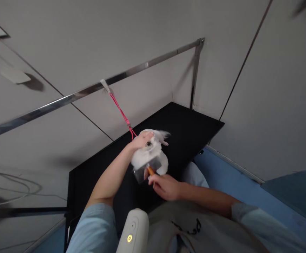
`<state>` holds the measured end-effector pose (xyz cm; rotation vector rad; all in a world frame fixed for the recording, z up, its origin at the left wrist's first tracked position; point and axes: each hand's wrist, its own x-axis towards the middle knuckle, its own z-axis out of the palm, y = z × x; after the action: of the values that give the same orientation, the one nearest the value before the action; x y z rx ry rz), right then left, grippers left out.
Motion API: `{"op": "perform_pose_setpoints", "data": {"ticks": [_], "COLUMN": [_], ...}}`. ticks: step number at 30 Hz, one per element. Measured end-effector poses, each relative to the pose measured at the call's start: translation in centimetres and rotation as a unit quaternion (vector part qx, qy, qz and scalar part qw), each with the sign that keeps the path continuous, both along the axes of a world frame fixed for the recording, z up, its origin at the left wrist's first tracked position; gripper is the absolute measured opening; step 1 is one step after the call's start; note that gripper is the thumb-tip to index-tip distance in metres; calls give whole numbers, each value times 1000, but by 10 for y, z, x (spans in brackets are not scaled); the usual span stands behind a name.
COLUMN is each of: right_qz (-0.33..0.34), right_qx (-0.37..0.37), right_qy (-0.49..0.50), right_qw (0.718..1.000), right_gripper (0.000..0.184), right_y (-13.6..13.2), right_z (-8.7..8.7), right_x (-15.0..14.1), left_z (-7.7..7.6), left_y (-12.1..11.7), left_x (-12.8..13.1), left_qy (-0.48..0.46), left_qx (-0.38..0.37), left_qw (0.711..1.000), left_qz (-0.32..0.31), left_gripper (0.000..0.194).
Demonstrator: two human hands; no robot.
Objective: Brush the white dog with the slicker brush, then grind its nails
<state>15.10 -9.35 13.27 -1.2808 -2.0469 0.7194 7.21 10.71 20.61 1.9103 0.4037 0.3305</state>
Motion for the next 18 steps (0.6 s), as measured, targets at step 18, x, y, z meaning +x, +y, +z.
{"op": "perform_pose_setpoints", "data": {"ticks": [18], "right_qz": [-51], "right_qx": [-65], "right_qy": [135], "right_qw": [987], "right_gripper": [45], "right_y": [1], "right_z": [-48], "right_x": [-10], "left_z": [32], "left_y": [-10], "left_x": [-7], "left_qy": [44], "left_qx": [147], "left_qw": [988], "left_qz": [11], "left_gripper": [66]}}
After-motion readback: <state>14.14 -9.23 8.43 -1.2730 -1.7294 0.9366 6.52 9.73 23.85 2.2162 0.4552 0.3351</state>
